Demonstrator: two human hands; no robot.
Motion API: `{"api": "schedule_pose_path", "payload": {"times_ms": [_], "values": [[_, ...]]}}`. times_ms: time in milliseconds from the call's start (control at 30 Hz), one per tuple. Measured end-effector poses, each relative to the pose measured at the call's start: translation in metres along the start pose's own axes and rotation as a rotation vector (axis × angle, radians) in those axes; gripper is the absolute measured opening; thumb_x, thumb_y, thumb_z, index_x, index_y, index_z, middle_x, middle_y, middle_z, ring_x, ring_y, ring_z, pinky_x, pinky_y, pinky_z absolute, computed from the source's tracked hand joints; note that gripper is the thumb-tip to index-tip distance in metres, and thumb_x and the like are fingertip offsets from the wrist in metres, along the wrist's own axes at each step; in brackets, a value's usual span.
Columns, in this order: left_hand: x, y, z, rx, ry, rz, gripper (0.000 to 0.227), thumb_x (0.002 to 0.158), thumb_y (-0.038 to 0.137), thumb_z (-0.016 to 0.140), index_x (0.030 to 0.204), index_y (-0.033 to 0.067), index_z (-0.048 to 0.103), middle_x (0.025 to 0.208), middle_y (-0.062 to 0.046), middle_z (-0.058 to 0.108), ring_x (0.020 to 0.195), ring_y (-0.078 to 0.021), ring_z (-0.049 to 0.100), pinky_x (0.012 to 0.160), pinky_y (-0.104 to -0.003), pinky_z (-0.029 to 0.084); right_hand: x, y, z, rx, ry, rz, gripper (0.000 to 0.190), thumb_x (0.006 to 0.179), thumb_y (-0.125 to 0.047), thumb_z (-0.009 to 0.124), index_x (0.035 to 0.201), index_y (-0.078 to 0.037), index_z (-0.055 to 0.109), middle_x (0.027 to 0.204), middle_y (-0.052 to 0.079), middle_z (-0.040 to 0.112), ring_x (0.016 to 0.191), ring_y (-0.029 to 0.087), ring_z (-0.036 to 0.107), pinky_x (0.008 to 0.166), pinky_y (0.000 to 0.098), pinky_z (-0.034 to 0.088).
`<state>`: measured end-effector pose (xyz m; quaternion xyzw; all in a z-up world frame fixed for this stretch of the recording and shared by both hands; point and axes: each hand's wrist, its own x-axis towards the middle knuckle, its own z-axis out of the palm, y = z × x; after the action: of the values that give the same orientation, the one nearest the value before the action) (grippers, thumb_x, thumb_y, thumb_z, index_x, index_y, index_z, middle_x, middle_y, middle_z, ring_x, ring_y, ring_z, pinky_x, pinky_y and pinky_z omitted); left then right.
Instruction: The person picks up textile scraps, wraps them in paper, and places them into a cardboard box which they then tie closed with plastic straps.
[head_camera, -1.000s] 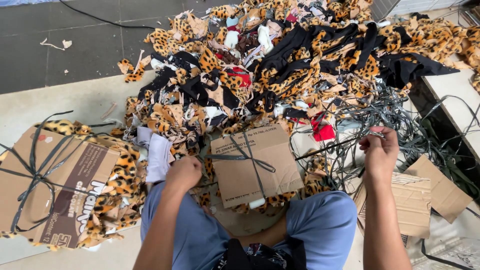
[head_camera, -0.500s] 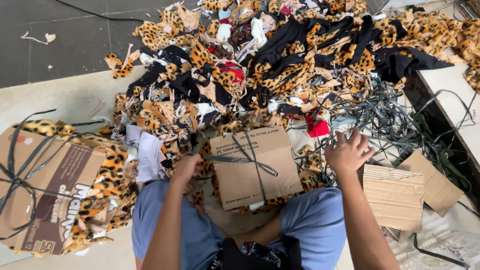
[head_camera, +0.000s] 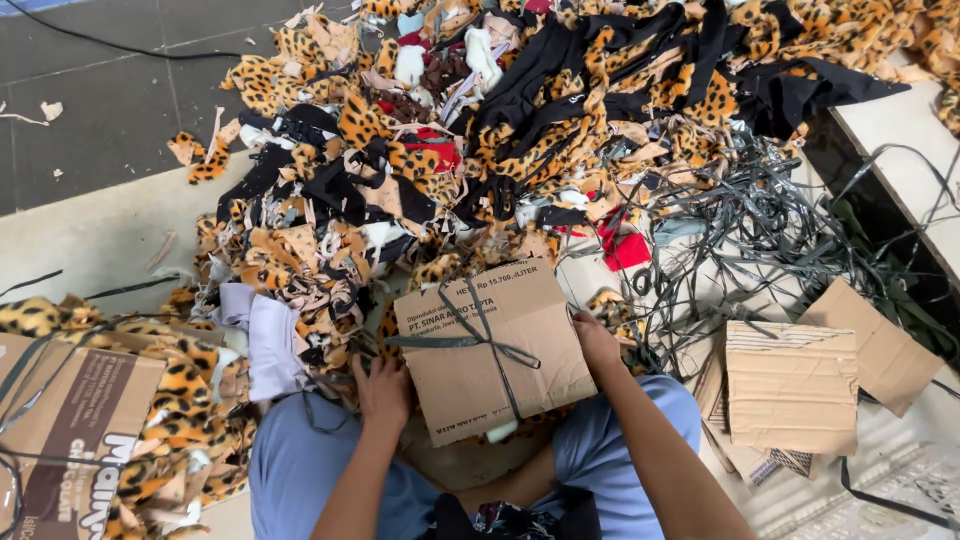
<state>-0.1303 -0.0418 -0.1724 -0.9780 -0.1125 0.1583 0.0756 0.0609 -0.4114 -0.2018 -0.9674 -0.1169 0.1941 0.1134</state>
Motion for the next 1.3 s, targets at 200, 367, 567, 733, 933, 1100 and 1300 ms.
{"api": "schedule_pose_path", "payload": {"times_ms": [200, 367, 567, 733, 933, 1100, 1300], "values": [[0.008, 0.005, -0.016, 0.05, 0.066, -0.006, 0.012, 0.091, 0.014, 0.07, 0.084, 0.0225, 0.064, 0.099, 0.006, 0.062, 0.111, -0.0136, 0.051, 0.121, -0.051, 0.018, -0.002, -0.013, -0.007, -0.03, 0.051, -0.125, 0.028, 0.088, -0.023, 0.068, 0.115, -0.02, 0.072, 0.119, 0.001, 0.064, 0.106, 0.035, 0.07, 0.085, 0.0425, 0.063], [0.028, -0.013, -0.016, -0.471, -0.072, -0.143, 0.009, 0.09, 0.019, 0.069, 0.097, 0.017, 0.074, 0.093, -0.007, 0.072, 0.094, -0.0268, 0.066, 0.088, -0.046, 0.042, -0.012, -0.043, -0.042, 0.007, -0.163, 0.044, 0.059, 0.094, -0.012, 0.057, 0.151, -0.006, 0.044, 0.118, 0.025, 0.07, 0.106, 0.045, 0.07, 0.089, 0.0548, 0.059], [0.045, -0.017, 0.006, -0.966, -0.278, -0.32, 0.039, 0.089, 0.021, 0.068, 0.126, 0.014, 0.075, 0.104, -0.016, 0.078, 0.095, -0.0373, 0.075, 0.072, -0.048, 0.061, -0.007, -0.019, -0.014, 0.631, 0.012, -0.064, 0.055, 0.093, -0.028, 0.065, 0.147, -0.023, 0.058, 0.133, 0.013, 0.063, 0.116, 0.048, 0.061, 0.092, 0.0558, 0.054], [0.04, -0.01, -0.025, -1.021, -0.341, -0.382, 0.048, 0.092, 0.026, 0.063, 0.137, 0.0108, 0.067, 0.119, -0.019, 0.074, 0.113, -0.0401, 0.069, 0.088, -0.054, 0.056, 0.029, 0.022, 0.047, 0.37, 0.13, -0.174, 0.038, 0.09, -0.031, 0.068, 0.125, -0.014, 0.072, 0.126, 0.01, 0.069, 0.117, 0.036, 0.064, 0.094, 0.0443, 0.056], [0.025, -0.005, -0.08, -1.08, -0.368, -0.348, 0.05, 0.095, 0.006, 0.053, 0.144, -0.0025, 0.056, 0.132, -0.032, 0.065, 0.125, -0.0492, 0.06, 0.097, -0.057, 0.054, 0.017, 0.012, 0.046, 0.196, 0.31, -0.254, 0.024, 0.09, -0.015, 0.062, 0.106, 0.0, 0.074, 0.106, 0.019, 0.07, 0.101, 0.041, 0.066, 0.081, 0.0512, 0.056], [0.026, -0.006, -0.067, -1.005, -0.388, -0.304, 0.047, 0.096, 0.003, 0.052, 0.142, -0.0032, 0.056, 0.127, -0.031, 0.066, 0.12, -0.0471, 0.061, 0.095, -0.056, 0.054, 0.036, 0.038, 0.073, -0.188, 0.46, -0.31, 0.016, 0.092, -0.023, 0.062, 0.088, -0.017, 0.077, 0.094, -0.004, 0.071, 0.106, 0.017, 0.069, 0.077, 0.0251, 0.059], [0.025, -0.011, -0.032, -0.721, -0.393, -0.208, 0.035, 0.095, 0.004, 0.056, 0.128, 0.001, 0.067, 0.108, -0.021, 0.075, 0.101, -0.037, 0.071, 0.082, -0.048, 0.059, 0.044, 0.047, 0.089, -0.382, 0.706, -0.326, 0.014, 0.088, -0.015, 0.059, 0.086, -0.021, 0.071, 0.097, -0.007, 0.07, 0.104, 0.015, 0.068, 0.084, 0.0315, 0.054]]}}
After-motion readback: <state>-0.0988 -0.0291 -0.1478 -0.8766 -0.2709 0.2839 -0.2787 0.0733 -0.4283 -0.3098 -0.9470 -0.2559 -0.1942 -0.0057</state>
